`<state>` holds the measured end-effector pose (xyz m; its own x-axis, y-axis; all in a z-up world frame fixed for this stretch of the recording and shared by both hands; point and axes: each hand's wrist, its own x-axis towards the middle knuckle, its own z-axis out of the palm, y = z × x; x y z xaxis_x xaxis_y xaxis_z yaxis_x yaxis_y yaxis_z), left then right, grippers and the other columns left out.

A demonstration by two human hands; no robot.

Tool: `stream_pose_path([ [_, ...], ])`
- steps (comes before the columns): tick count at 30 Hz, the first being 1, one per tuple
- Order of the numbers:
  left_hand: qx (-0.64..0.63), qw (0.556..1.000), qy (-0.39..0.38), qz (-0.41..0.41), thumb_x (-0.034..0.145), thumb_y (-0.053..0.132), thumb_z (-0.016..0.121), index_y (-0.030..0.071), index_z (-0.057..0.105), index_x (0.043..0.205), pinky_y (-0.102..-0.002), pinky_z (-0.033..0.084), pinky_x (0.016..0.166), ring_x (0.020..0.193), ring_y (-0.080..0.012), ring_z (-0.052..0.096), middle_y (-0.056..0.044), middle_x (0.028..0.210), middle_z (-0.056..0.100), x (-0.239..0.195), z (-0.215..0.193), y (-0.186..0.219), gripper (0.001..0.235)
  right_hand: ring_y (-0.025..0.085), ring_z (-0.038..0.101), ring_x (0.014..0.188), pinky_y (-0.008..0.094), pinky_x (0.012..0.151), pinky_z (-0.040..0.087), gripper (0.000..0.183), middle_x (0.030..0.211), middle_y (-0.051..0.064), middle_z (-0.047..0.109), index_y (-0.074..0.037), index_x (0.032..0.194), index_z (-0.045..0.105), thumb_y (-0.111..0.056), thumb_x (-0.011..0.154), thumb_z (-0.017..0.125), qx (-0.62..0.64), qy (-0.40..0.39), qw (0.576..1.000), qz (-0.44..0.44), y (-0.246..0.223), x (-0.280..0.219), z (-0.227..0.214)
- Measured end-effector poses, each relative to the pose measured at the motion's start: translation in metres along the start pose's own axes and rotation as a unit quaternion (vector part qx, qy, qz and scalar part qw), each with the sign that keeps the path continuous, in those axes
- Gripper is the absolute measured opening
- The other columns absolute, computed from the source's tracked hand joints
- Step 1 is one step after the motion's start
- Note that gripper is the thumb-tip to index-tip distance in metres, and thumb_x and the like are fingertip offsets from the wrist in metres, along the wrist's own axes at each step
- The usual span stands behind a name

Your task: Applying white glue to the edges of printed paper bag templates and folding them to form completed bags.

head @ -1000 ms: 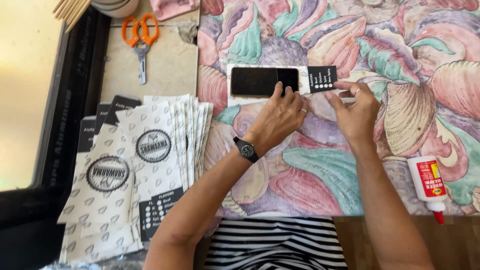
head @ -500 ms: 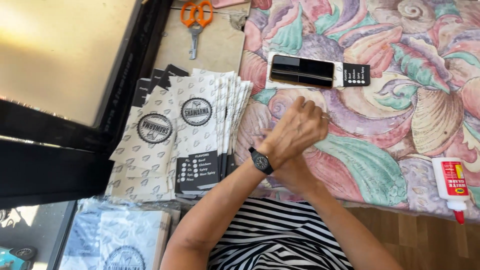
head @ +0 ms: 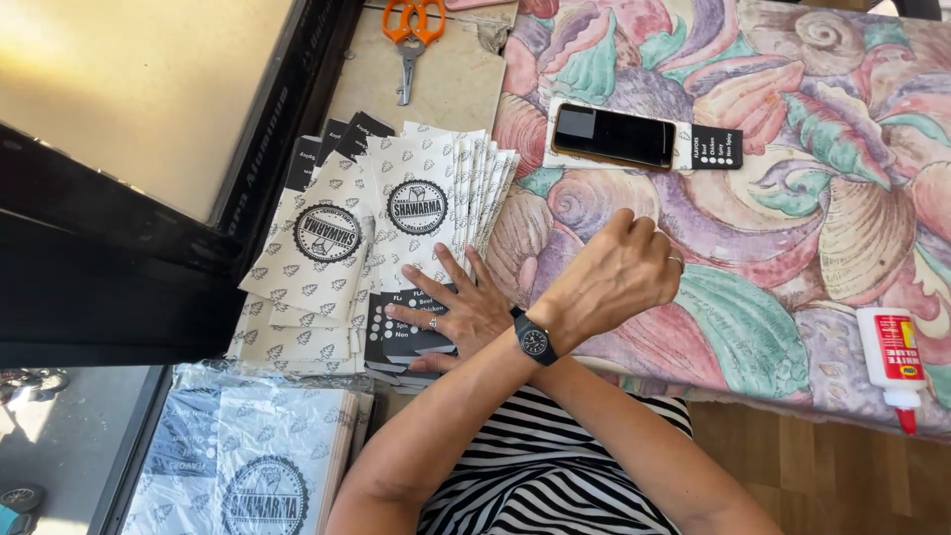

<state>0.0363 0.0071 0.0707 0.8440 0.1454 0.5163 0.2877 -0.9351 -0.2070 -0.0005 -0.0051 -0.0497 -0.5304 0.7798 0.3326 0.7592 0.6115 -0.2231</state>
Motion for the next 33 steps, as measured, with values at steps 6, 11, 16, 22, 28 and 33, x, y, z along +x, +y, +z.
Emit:
stream_pose_path([
  [6,-0.006,0.999,-0.045,-0.026,0.082,0.006,0.073,0.014,0.075,0.086,-0.036,0.05,0.078,0.069,-0.0162,0.063,-0.003,0.074,0.068,-0.006,0.026,0.005,0.009,0.052,0.006,0.154,0.071,0.116,0.021,0.084,0.172,0.005,0.014,-0.048,0.158,0.032,-0.086,0.085,0.05,-0.069,-0.02,0.996,-0.045,0.022,-0.04,-0.012],
  [11,-0.093,0.992,-0.007,-0.086,0.076,-0.001,0.074,0.006,0.074,0.086,-0.043,0.052,0.075,0.071,-0.0258,0.068,-0.01,0.074,0.067,-0.019,0.035,-0.009,0.011,0.05,0.045,0.121,0.068,0.099,0.033,0.052,0.118,0.018,0.053,-0.019,0.114,0.063,-0.061,0.085,0.065,0.017,-0.008,1.0,0.024,-0.001,-0.04,-0.11],
  [16,-0.102,0.988,0.056,-0.099,0.07,0.007,0.082,0.002,0.073,0.092,-0.044,0.05,0.071,0.072,-0.032,0.065,-0.013,0.078,0.062,-0.033,0.058,0.004,0.025,0.039,0.054,0.117,0.061,0.096,0.037,0.054,0.117,0.007,0.063,-0.026,0.106,0.073,-0.07,0.075,0.071,0.019,0.012,0.996,0.085,0.028,-0.135,-0.085],
  [22,-0.179,0.961,0.052,-0.204,0.081,0.023,0.08,0.001,0.072,0.1,-0.044,0.051,0.083,0.09,-0.033,0.066,-0.016,0.092,0.066,-0.06,0.048,0.048,0.03,0.051,0.028,0.146,0.074,0.112,0.023,0.079,0.155,0.008,0.045,-0.037,0.13,0.065,-0.088,0.069,0.065,-0.066,-0.077,0.971,0.216,0.04,-0.195,-0.119],
  [28,-0.163,0.909,-0.011,-0.383,0.095,0.017,0.07,-0.006,0.067,0.126,-0.054,0.039,0.109,0.132,-0.0473,0.053,-0.033,0.13,0.061,-0.065,0.033,0.089,0.039,0.035,0.026,0.155,0.058,0.124,0.014,0.08,0.163,0.009,0.04,-0.024,0.151,0.052,-0.063,0.083,0.069,-0.026,0.086,0.969,0.229,0.041,-0.23,-0.131],
  [33,-0.221,0.908,-0.093,-0.342,0.095,0.008,0.066,0.0,0.066,0.13,-0.062,0.028,0.117,0.141,-0.0443,0.044,-0.032,0.141,0.057,-0.069,0.044,0.07,0.036,0.026,0.048,0.143,0.052,0.126,0.022,0.033,0.143,0.002,0.063,-0.027,0.124,0.073,-0.035,0.092,0.071,-0.031,0.113,0.96,0.255,0.042,-0.254,-0.121],
])
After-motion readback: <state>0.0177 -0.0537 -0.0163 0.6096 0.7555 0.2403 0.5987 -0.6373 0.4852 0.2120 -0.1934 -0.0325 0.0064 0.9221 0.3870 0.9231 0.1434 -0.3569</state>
